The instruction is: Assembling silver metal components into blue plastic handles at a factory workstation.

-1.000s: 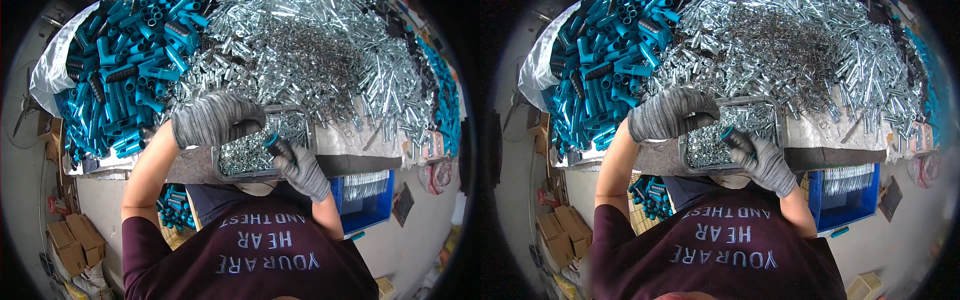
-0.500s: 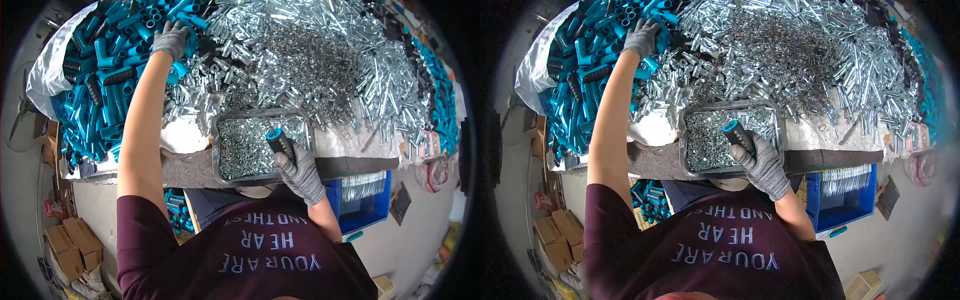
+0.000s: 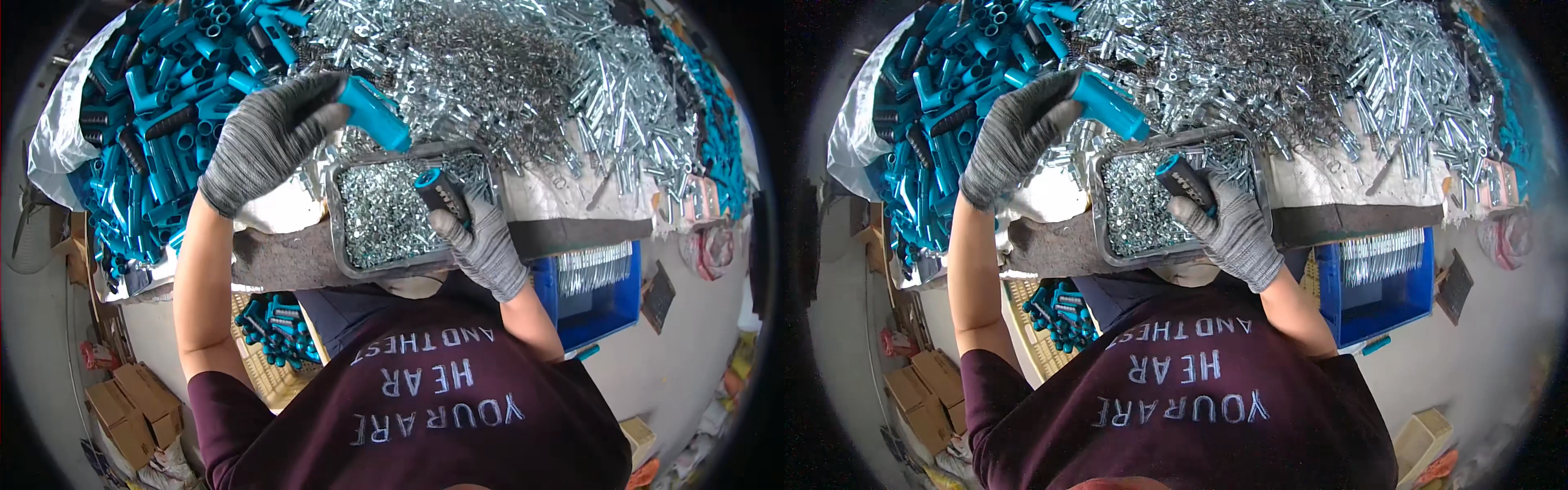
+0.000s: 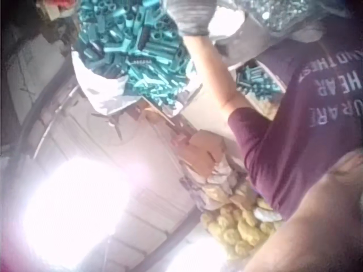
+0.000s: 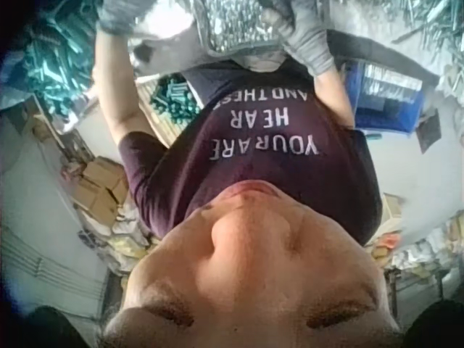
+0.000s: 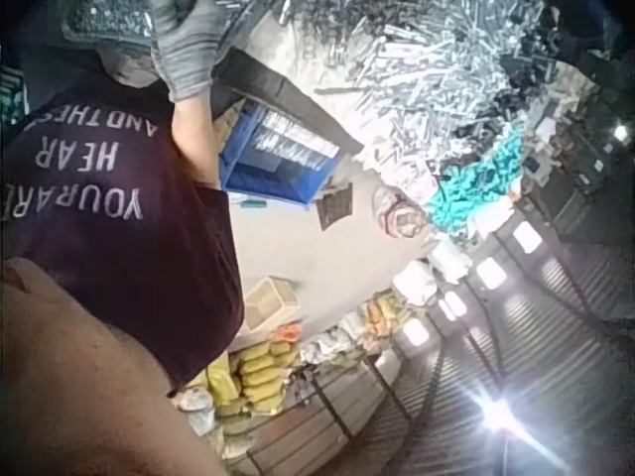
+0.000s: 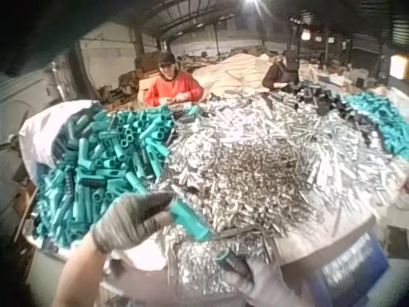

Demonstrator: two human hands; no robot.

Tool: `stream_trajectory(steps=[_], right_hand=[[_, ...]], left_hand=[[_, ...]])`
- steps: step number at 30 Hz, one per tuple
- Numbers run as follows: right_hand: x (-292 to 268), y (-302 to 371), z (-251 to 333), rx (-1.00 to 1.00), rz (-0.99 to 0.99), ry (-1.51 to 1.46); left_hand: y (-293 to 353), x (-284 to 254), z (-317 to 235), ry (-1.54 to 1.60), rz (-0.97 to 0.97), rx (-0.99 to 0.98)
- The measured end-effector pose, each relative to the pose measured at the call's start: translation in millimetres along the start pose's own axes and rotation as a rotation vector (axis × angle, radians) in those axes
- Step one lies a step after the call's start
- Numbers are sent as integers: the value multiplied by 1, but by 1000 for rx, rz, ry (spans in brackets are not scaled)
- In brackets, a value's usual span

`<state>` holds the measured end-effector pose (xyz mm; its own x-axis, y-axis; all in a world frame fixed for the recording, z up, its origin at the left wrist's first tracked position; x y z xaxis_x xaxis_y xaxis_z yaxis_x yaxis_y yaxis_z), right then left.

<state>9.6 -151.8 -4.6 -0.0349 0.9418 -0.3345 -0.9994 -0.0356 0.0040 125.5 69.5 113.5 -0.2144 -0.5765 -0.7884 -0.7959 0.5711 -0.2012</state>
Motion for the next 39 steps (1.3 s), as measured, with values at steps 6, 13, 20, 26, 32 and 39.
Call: stream_trajectory(steps=[6,13,20,26,32,39], right_hand=[[-2,17,3,8,-9,96],[0,29,7,34,123,226],[-1,25,16,88,39,185],[0,20,22,237,276,-247],[18,29,45,475,736,-901],[5,31,26,570,634,-984]], left_hand=[[6,-7,-14,-32,100,-4],[12,-5,-22,-42,210,0],[26,22,-28,10,201,-48],[7,38,-30,208,-169,386],[-9,81,-53,1636,-567,332],[-26,58,-44,1806,-162,606]])
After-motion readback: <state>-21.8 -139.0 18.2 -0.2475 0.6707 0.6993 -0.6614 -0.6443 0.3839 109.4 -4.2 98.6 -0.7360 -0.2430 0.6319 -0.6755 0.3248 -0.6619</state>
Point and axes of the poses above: each hand's wrist, its own y-axis away from the middle knuckle, its own x-axis out of the palm, z = x × y, the point moved 4 cm from there along -y, towards the middle knuckle, and after that the axes turned 6 degrees about x, right-handed, at the moved point
